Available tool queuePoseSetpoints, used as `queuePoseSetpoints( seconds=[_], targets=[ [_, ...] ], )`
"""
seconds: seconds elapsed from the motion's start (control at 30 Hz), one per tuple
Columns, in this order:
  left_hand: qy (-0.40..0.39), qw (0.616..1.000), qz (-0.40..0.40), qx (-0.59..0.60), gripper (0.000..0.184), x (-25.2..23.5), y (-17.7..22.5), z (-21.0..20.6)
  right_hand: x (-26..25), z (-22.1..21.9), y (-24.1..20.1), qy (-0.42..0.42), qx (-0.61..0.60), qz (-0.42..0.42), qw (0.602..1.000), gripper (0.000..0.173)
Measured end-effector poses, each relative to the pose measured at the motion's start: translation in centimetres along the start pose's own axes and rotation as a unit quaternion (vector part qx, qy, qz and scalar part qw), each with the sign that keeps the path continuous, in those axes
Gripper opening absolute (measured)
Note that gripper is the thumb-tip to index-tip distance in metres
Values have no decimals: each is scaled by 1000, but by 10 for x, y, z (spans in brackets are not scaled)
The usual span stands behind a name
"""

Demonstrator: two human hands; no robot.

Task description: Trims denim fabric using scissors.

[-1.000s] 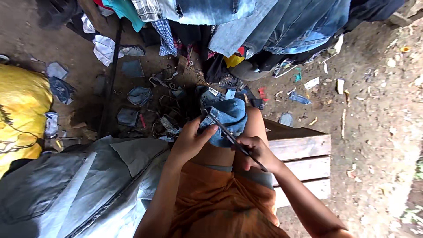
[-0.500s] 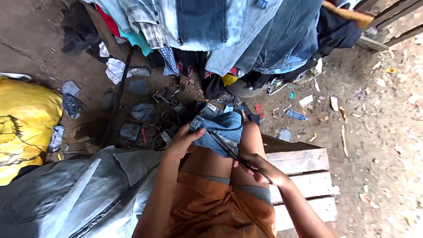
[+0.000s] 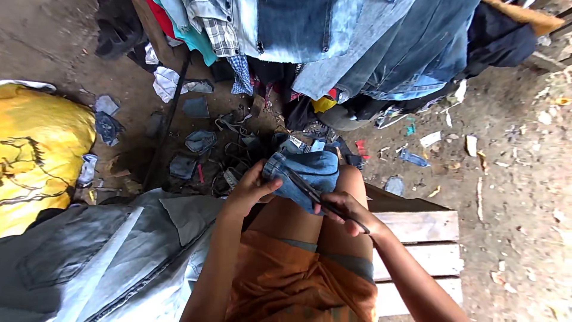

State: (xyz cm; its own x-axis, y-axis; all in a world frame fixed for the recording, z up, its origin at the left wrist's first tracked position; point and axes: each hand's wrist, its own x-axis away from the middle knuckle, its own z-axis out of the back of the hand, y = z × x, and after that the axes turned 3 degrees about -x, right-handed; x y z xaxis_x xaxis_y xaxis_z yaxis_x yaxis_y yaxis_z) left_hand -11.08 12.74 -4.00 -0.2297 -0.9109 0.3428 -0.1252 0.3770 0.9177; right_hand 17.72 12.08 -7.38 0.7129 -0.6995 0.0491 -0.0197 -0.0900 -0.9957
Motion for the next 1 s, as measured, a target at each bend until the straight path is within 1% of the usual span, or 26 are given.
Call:
queuePoseSetpoints(
  seconds=[0.03, 0.1, 0.17, 0.27, 0.3, 0.4, 0.47, 0.6, 0.67, 0.73, 0.87, 0.93, 1.0],
  targets=[
    [4, 1000, -6, -6, 44, 0, 0, 3, -5, 2, -2, -2, 9, -3, 1000, 86],
    [25, 1000, -8, -17, 40, 3, 2, 4, -11, 4, -7, -6, 34, -14, 999, 87],
    [49, 999, 12, -19, 36, 4, 3, 0, -14, 3, -9, -9, 46, -20, 999, 87],
    [93, 995, 39, -3, 22, 3, -1, -7, -10, 1, -14, -7, 70, -35, 997, 89],
    [99, 994, 41, 4, 21, 3, -3, -8, -6, 0, -18, -3, 84, -43, 996, 89],
    [100, 994, 36, 21, 27, 7, -5, -11, 3, -3, -34, 12, 121, -90, 988, 88],
    [110, 993, 30, 29, 25, 10, -6, -12, 5, -4, -37, 20, 132, -105, 985, 91],
    [124, 992, -7, 5, 24, 17, -8, -12, -1, -4, -33, 12, 110, -79, 991, 90],
    [148, 988, -26, -20, 18, 20, -6, -11, -6, -5, -27, -8, 83, -58, 995, 90],
    [161, 986, -28, -24, 15, 23, -3, -9, -11, -5, -22, -29, 59, -40, 997, 90],
    [149, 988, -42, -21, 18, 24, -3, -3, -14, -2, -23, -45, 56, -40, 997, 85],
    [137, 988, -55, -41, 18, 23, -5, -2, -8, 0, -27, -42, 66, -57, 995, 82],
    [121, 987, -73, -75, 22, 21, -3, -3, 0, 2, -32, -30, 83, -75, 993, 83]
  ],
)
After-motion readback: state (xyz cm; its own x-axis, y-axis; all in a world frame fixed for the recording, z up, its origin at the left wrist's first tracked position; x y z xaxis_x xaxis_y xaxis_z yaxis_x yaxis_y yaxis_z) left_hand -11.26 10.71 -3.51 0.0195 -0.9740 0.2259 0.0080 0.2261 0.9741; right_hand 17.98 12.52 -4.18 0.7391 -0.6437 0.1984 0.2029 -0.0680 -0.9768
